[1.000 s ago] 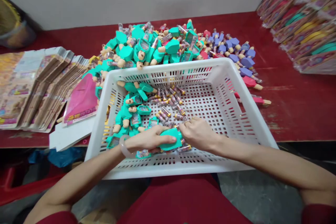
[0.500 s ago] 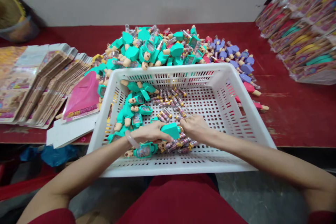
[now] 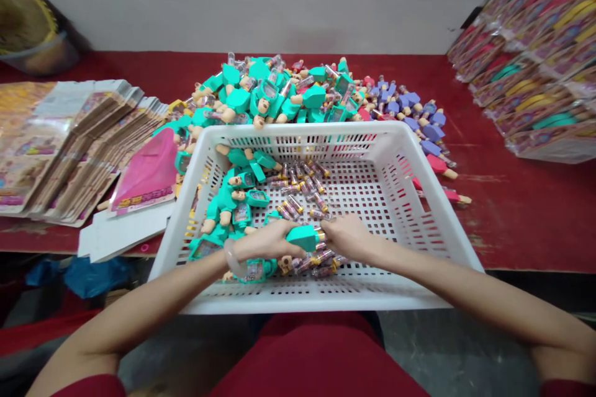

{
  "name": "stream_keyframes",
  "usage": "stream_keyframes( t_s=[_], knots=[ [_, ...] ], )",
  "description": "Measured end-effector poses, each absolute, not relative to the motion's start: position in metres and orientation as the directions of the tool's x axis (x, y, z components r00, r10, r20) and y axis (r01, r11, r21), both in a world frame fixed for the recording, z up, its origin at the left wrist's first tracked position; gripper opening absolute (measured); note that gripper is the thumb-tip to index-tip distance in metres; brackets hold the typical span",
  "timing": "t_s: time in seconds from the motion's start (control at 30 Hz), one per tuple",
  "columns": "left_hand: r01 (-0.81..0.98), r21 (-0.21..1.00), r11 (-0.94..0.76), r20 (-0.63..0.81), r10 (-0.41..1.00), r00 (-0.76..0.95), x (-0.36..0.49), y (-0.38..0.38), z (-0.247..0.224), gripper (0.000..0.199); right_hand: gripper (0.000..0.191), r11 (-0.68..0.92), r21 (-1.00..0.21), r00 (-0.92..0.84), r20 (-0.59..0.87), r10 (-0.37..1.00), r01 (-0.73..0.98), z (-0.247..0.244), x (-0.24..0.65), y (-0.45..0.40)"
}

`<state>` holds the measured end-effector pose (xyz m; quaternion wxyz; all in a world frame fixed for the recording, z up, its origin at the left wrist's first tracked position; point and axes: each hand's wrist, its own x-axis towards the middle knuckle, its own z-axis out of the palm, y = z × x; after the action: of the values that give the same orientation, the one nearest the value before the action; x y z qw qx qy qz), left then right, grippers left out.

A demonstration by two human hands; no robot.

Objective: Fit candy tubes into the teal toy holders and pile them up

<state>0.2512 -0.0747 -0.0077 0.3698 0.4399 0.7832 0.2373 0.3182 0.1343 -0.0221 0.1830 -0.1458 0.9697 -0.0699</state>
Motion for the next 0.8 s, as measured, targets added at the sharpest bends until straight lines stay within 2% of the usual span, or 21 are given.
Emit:
stream_keyframes(
  t_s=[0.07,0.13,0.17,0.23,0.27,0.3,0.37,0.4,0.5,0.57,0.63,0.7,0.73,0.8],
  knots=[
    [0.683,0.58,0.444,-0.214,0.892,-0.398,0.256,-0.077,-0.013,0.033,0.024,0.948,-0.23,-0.845,-0.44,-0.304,-0.221,-0.018,0.32,0.132],
    [0.826,0.4,0.397,-0.119,0.916,-0.383,0.259,-0.08,-0.018,0.049,0.028,0.92,-0.363,-0.792,-0.515,-0.329,-0.146,-0.015,0.318,0.136],
    [0.855,0.335,0.396,-0.119,0.918,-0.378,0.257,-0.081,-0.018,0.052,0.029,0.893,-0.436,-0.787,-0.51,-0.347,-0.112,-0.013,0.315,0.142],
    [0.839,0.266,0.474,-0.124,0.88,-0.458,0.241,-0.081,-0.009,0.044,0.047,0.854,-0.514,-0.843,-0.422,-0.332,-0.078,-0.011,0.302,0.159],
    [0.802,0.249,0.543,-0.106,0.838,-0.535,0.226,-0.079,0.001,0.037,0.059,0.86,-0.503,-0.885,-0.359,-0.296,-0.084,-0.011,0.292,0.169],
    [0.744,0.237,0.625,-0.07,0.775,-0.628,0.205,-0.076,0.014,0.03,0.063,0.897,-0.433,-0.93,-0.288,-0.226,-0.084,-0.011,0.28,0.178],
    [0.642,0.243,0.727,0.101,0.639,-0.762,0.152,-0.068,0.049,0.033,0.047,0.982,-0.179,-0.965,-0.236,-0.11,-0.068,-0.015,0.256,0.192],
    [0.608,0.272,0.746,0.204,0.573,-0.794,0.123,-0.065,0.068,0.04,0.04,0.99,-0.12,-0.967,-0.232,-0.105,-0.079,-0.019,0.245,0.195],
    [0.479,0.418,0.772,0.34,0.356,-0.87,0.054,-0.06,0.113,0.064,0.031,0.979,-0.043,-0.947,-0.25,-0.202,-0.198,-0.04,0.225,0.188],
    [0.46,0.406,0.79,0.407,0.294,-0.865,0.042,-0.063,0.117,0.06,0.029,0.947,-0.023,-0.911,-0.266,-0.316,-0.322,-0.057,0.223,0.179],
    [0.542,0.319,0.778,0.343,0.438,-0.831,0.059,-0.069,0.095,0.041,0.028,0.895,-0.017,-0.859,-0.274,-0.433,-0.446,-0.072,0.227,0.174],
    [0.631,0.228,0.741,-0.03,0.653,-0.756,0.095,-0.078,0.053,0.032,0.032,0.842,-0.013,-0.807,-0.277,-0.521,-0.539,-0.083,0.232,0.176],
    [0.644,0.219,0.733,-0.13,0.676,-0.725,0.114,-0.082,0.03,0.029,0.035,0.822,-0.01,-0.788,-0.278,-0.549,-0.569,-0.087,0.233,0.179],
    [0.642,0.197,0.741,-0.233,0.671,-0.704,0.144,-0.09,-0.012,0.023,0.038,0.795,-0.008,-0.763,-0.275,-0.585,-0.607,-0.091,0.234,0.184]
  ],
)
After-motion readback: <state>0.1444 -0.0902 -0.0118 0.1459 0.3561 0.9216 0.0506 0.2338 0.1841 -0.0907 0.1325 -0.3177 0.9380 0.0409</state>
